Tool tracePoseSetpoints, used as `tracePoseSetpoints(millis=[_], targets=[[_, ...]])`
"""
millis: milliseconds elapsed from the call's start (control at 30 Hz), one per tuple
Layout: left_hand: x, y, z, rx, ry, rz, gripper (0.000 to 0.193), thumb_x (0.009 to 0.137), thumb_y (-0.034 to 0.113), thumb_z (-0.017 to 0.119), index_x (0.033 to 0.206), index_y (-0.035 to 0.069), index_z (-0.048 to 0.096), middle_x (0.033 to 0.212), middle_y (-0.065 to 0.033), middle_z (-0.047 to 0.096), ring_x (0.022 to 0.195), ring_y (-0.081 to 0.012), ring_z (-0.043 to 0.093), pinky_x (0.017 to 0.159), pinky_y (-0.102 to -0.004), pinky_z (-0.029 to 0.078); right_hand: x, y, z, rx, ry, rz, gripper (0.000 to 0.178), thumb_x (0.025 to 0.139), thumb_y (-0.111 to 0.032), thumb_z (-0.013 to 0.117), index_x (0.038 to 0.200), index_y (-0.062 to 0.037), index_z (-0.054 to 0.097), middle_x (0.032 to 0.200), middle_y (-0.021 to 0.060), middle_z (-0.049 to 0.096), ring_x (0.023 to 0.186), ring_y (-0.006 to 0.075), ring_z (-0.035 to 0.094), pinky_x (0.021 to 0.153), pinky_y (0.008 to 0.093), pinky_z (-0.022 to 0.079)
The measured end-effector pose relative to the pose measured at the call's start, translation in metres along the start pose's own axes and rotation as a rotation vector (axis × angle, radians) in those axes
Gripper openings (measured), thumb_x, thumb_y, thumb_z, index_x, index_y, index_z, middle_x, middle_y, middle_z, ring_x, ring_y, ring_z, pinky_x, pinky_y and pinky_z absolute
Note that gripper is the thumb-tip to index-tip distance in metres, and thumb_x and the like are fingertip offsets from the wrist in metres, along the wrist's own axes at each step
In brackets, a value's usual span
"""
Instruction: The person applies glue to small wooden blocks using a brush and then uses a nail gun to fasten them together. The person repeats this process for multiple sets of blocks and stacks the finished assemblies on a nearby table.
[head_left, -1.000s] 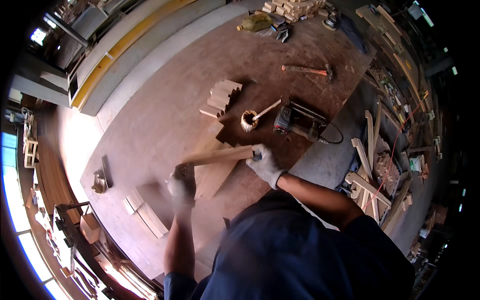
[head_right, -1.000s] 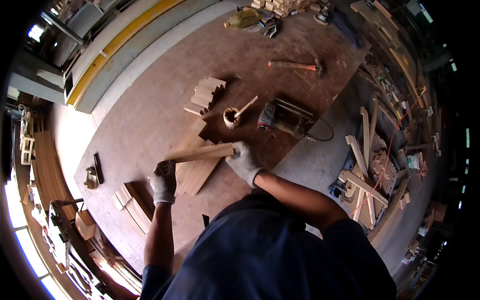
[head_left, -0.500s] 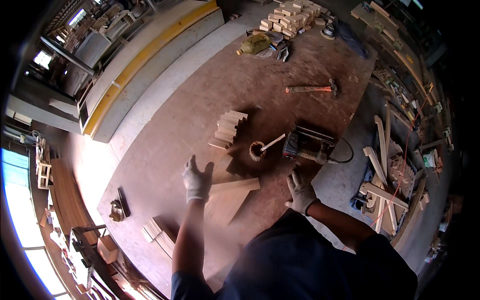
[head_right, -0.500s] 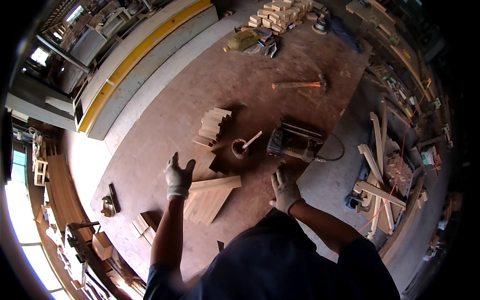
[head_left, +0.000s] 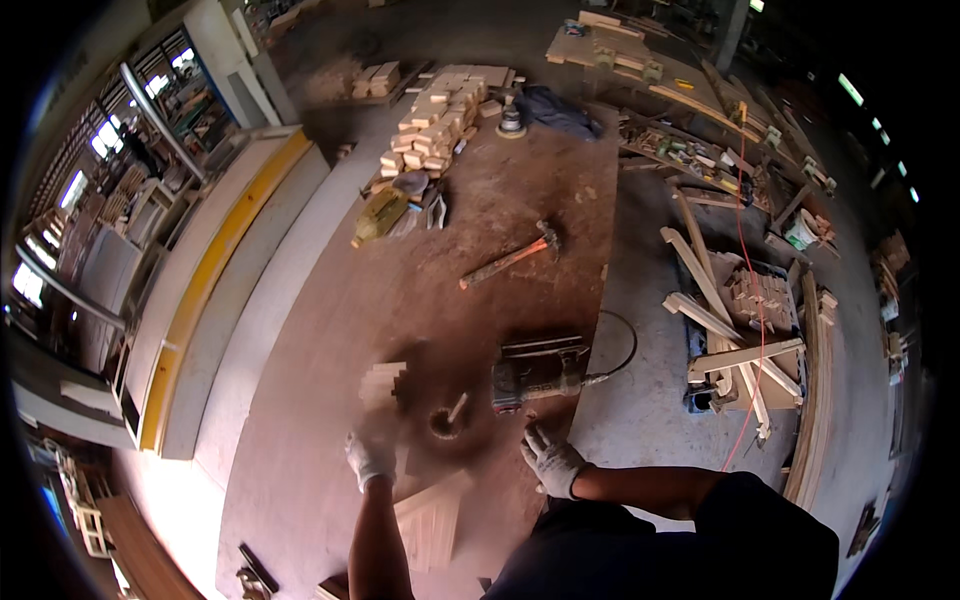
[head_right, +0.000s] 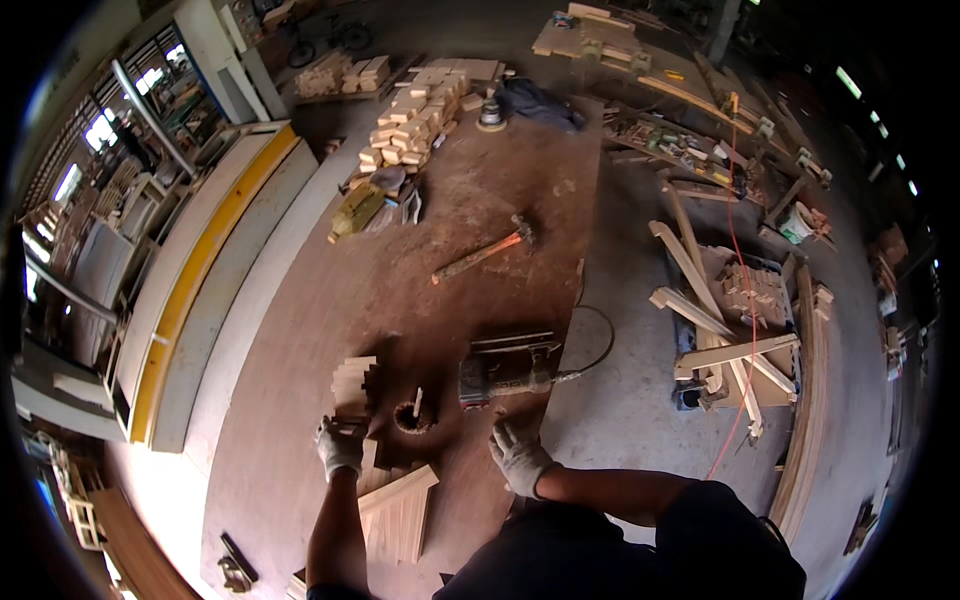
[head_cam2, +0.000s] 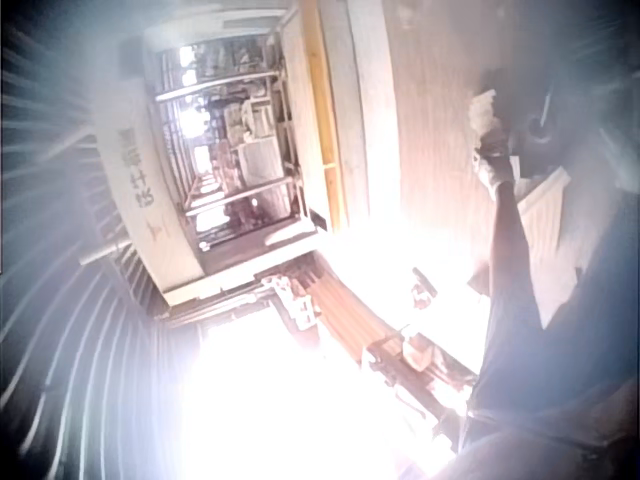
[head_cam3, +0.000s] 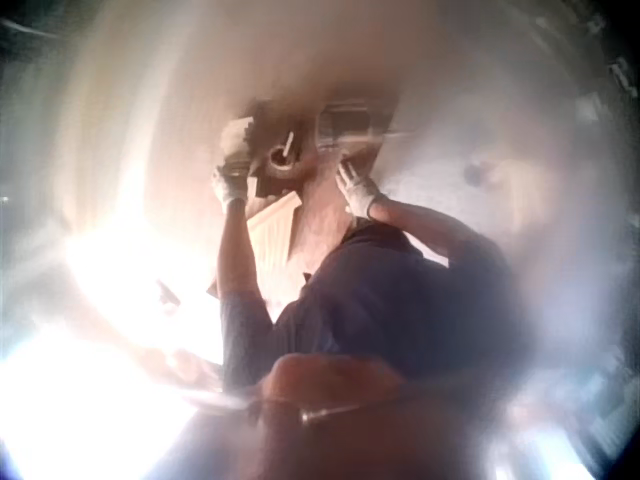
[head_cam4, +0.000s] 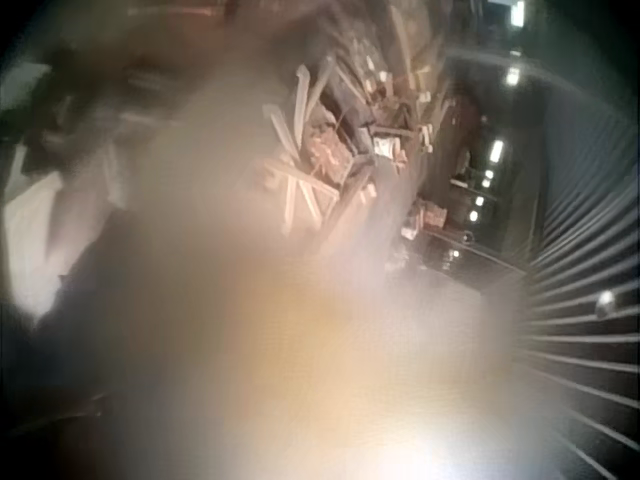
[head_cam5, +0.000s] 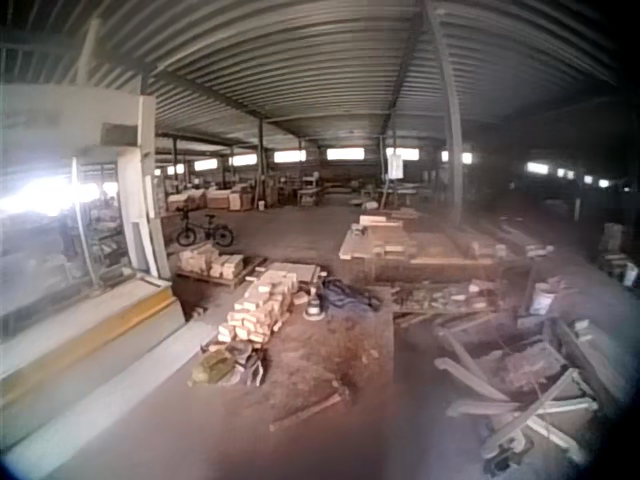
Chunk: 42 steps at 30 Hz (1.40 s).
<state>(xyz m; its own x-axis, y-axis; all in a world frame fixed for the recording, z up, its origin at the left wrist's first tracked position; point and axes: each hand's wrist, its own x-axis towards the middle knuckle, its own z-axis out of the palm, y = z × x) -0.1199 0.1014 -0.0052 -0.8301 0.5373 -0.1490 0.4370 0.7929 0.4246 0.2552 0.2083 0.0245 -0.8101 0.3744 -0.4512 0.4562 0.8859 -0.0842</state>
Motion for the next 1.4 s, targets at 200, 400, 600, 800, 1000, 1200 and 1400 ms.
tracePoseSetpoints(millis=[200, 400, 600, 800, 1000, 1200, 1400], targets=[[-0.017, -0.026, -0.015, -0.109, 0.256, 0.06, 0.094, 0.072, 0.028, 0.089, 0.149, -0.01, 0.051, 0.121, -0.0255, 0.069, 0.124, -0.0426, 0.06, 0.111, -0.05, 0.048, 0.007, -0.002, 0.012, -0.021, -0.007, -0.026, 0.11, 0.082, -0.056, 0.081, 0.16, 0.0076, 0.038, 0.168, 0.0333, 0.031, 0.159, 0.0494, 0.025, 0.131, 0.0555, 0.023], [-0.096, 0.002, -0.053, -0.578, 0.16, 0.126, 0.096, 0.076, 0.024, 0.094, 0.154, -0.007, 0.048, 0.134, -0.0202, 0.061, 0.128, -0.036, 0.058, 0.112, -0.0485, 0.044, 0.006, 0.004, -0.003, 0.09, 0.16, -0.028, 0.083, 0.085, -0.053, 0.08, 0.144, 0.0024, 0.06, 0.159, 0.0301, 0.046, 0.149, 0.0435, 0.044, 0.119, 0.0533, 0.042], [-0.195, 0.071, -0.054, -0.739, 0.021, 0.461, 0.08, 0.082, 0.017, 0.086, 0.151, -0.004, 0.052, 0.127, -0.0225, 0.065, 0.119, -0.0379, 0.063, 0.102, -0.0469, 0.052, 0.042, -0.018, -0.001, 1.587, 0.033, 0.007, 0.039, 0.103, -0.039, 0.071, 0.119, -0.0039, 0.074, 0.106, 0.0113, 0.076, 0.098, 0.025, 0.075, 0.085, 0.0406, 0.06], [-0.234, 0.107, -0.072, -0.609, 0.136, 0.644, 0.075, 0.084, 0.016, 0.079, 0.152, 0.0, 0.05, 0.142, -0.0268, 0.059, 0.126, -0.0457, 0.059, 0.106, -0.0514, 0.05, 0.016, -0.039, -0.046, 2.237, -0.316, 0.029, 0.028, 0.103, -0.03, 0.075, 0.116, -0.0046, 0.074, 0.096, 0.0048, 0.075, 0.079, 0.0143, 0.072, 0.066, 0.0296, 0.06], [-0.241, 0.107, -0.054, -1.065, -0.004, 0.374, 0.06, 0.095, 0.023, 0.079, 0.144, -0.003, 0.056, 0.131, -0.0151, 0.064, 0.122, -0.0296, 0.063, 0.101, -0.0401, 0.052, 0.006, -0.042, -0.063, 1.678, 0.185, 0.016, 0.026, 0.101, -0.028, 0.077, 0.112, -0.005, 0.074, 0.091, 0.002, 0.073, 0.071, 0.0118, 0.069, 0.062, 0.0291, 0.058], [-0.238, 0.113, -0.051, -1.43, -0.269, -0.17, 0.024, 0.108, 0.027, 0.066, 0.097, 0.006, 0.066, 0.083, 0.0045, 0.059, 0.074, -0.0053, 0.052, 0.064, -0.0235, 0.041, -0.006, -0.059, -0.087, 0.593, 0.678, -0.133, 0.022, 0.094, -0.03, 0.076, 0.099, -0.0095, 0.069, 0.075, 0.0127, 0.072, 0.067, 0.0327, 0.072, 0.06, 0.0459, 0.056], [-0.231, 0.095, -0.03, -1.511, -0.28, -0.187, 0.017, 0.109, 0.023, 0.062, 0.105, 0.008, 0.069, 0.09, 0.0003, 0.066, 0.079, -0.0106, 0.063, 0.067, -0.0256, 0.05, 0.006, -0.068, -0.058, 0.583, 0.748, -0.285, 0.029, 0.088, -0.033, 0.079, 0.104, -0.0115, 0.068, 0.082, 0.0143, 0.073, 0.078, 0.0373, 0.074, 0.067, 0.0494, 0.057]])
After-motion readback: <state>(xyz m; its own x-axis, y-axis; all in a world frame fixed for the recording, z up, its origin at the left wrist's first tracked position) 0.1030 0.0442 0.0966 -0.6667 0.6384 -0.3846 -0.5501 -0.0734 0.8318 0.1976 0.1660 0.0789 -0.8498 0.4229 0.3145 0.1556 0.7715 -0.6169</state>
